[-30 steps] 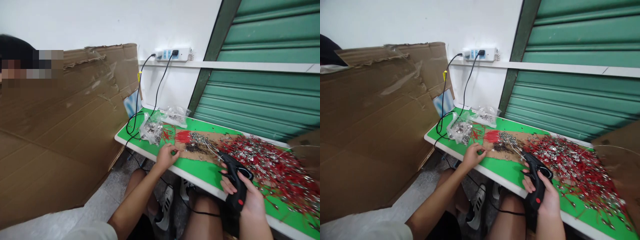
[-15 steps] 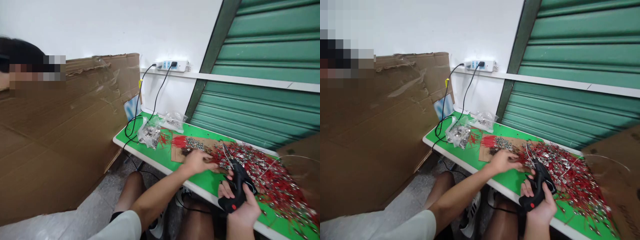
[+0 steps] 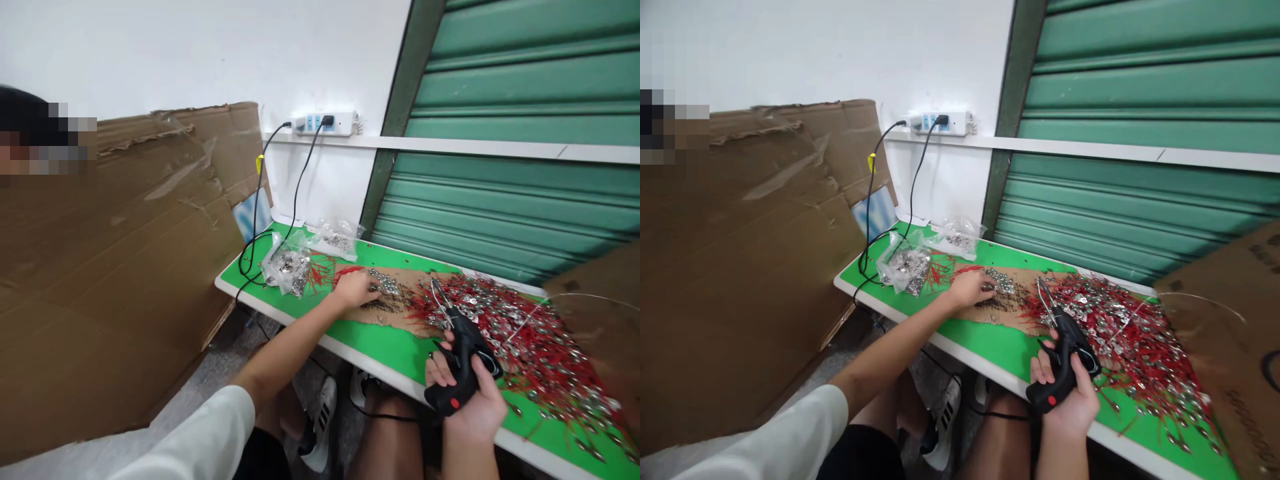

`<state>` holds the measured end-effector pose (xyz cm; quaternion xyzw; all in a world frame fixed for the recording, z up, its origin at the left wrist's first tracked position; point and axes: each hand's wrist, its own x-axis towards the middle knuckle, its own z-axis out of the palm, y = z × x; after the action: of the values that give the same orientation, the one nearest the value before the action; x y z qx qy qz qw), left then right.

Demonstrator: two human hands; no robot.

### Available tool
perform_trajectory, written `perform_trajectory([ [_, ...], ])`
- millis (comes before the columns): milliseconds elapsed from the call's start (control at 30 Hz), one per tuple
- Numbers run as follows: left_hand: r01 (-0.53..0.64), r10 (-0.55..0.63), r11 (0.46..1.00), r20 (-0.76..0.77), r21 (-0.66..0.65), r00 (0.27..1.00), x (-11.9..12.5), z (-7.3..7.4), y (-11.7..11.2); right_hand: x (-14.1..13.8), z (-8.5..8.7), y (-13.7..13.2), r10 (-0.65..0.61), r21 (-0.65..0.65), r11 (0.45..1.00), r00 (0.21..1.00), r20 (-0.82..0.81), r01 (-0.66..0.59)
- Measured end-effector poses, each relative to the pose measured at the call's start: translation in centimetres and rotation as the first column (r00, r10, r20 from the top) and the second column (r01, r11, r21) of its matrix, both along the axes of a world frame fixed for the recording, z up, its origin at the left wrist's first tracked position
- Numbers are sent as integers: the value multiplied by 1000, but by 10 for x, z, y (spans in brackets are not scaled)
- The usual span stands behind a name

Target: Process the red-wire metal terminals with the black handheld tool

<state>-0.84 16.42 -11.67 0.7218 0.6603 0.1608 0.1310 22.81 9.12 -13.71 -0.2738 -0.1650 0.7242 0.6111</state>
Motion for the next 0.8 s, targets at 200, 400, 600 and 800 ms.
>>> perform_trajectory([
  [200, 95, -92, 994, -43, 59, 995, 3, -9, 13, -1, 3, -2, -8, 8, 1000, 999, 37, 8],
  [400, 3, -9, 989, 41, 145, 999, 4, 1, -1, -2, 3, -1, 7, -15, 1000, 999, 36, -6],
  [600, -63, 59, 997, 90, 45, 994, -3, -4, -40, -1, 2, -1, 48, -16, 999, 998, 37, -48],
  [800, -189, 181, 978, 96, 83, 979, -8, -18, -57, -2, 3, -2, 32, -14, 999, 998, 58, -31],
])
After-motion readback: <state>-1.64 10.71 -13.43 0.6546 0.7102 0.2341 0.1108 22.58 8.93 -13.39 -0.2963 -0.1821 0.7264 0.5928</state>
